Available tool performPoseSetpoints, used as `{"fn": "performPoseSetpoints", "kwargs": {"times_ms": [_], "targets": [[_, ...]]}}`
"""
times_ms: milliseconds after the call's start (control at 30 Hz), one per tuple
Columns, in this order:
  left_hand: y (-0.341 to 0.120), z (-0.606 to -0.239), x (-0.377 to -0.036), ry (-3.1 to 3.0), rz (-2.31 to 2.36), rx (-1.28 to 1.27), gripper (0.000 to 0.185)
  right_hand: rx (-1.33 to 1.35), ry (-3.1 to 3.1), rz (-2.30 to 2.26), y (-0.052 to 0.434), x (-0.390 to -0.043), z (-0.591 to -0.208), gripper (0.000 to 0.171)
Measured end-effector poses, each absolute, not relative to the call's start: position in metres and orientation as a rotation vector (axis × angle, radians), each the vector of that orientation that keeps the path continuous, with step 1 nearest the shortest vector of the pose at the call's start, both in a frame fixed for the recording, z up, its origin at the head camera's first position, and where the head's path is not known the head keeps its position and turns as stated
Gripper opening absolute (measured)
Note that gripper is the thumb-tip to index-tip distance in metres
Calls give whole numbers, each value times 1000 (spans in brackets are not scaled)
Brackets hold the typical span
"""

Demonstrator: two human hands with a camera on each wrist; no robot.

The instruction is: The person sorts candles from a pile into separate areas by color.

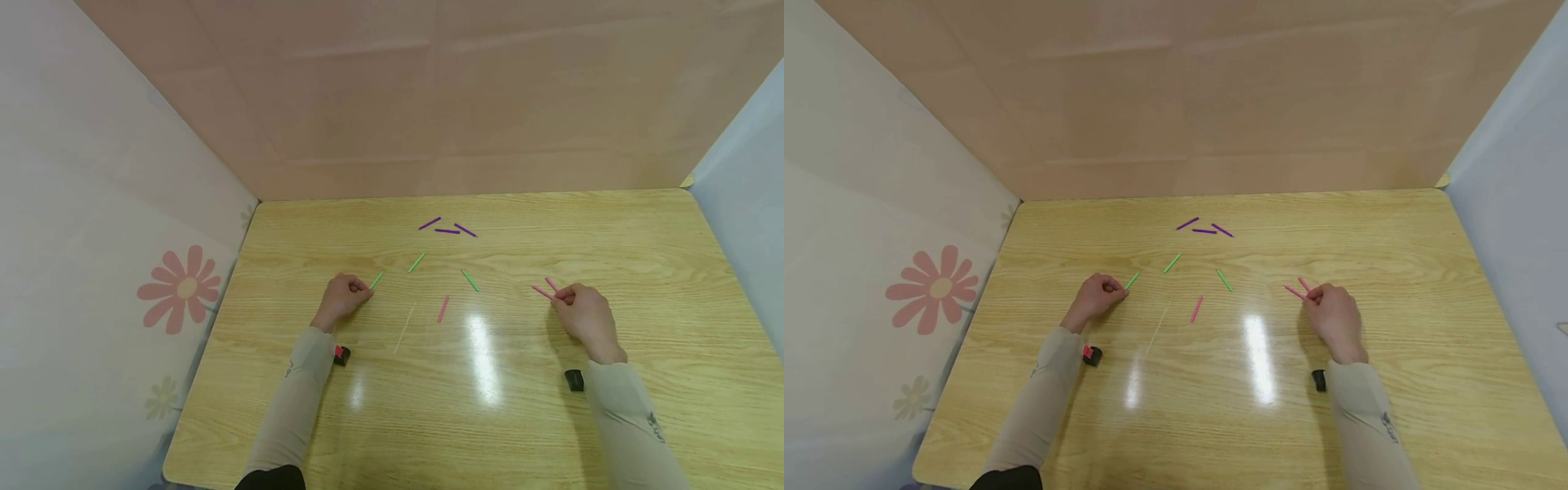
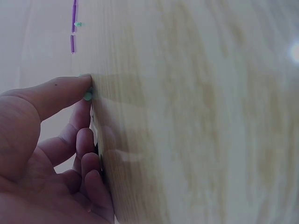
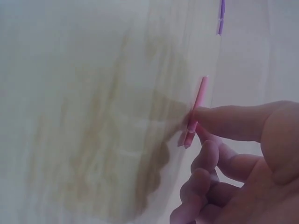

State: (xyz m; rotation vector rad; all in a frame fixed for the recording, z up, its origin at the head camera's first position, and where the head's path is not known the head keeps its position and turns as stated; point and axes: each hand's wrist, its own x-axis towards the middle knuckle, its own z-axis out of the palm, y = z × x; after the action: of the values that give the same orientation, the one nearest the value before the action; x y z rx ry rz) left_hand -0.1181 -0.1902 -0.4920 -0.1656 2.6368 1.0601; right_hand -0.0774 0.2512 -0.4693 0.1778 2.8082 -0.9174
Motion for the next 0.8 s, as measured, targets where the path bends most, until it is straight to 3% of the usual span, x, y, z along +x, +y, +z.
{"fn": "performPoseSetpoints", "kwargs": {"times_ms": [800], "targets": [[-190, -491, -117, 2642, 1069, -150, 18, -50, 2897, -1096, 232, -81, -452, 23]]}}
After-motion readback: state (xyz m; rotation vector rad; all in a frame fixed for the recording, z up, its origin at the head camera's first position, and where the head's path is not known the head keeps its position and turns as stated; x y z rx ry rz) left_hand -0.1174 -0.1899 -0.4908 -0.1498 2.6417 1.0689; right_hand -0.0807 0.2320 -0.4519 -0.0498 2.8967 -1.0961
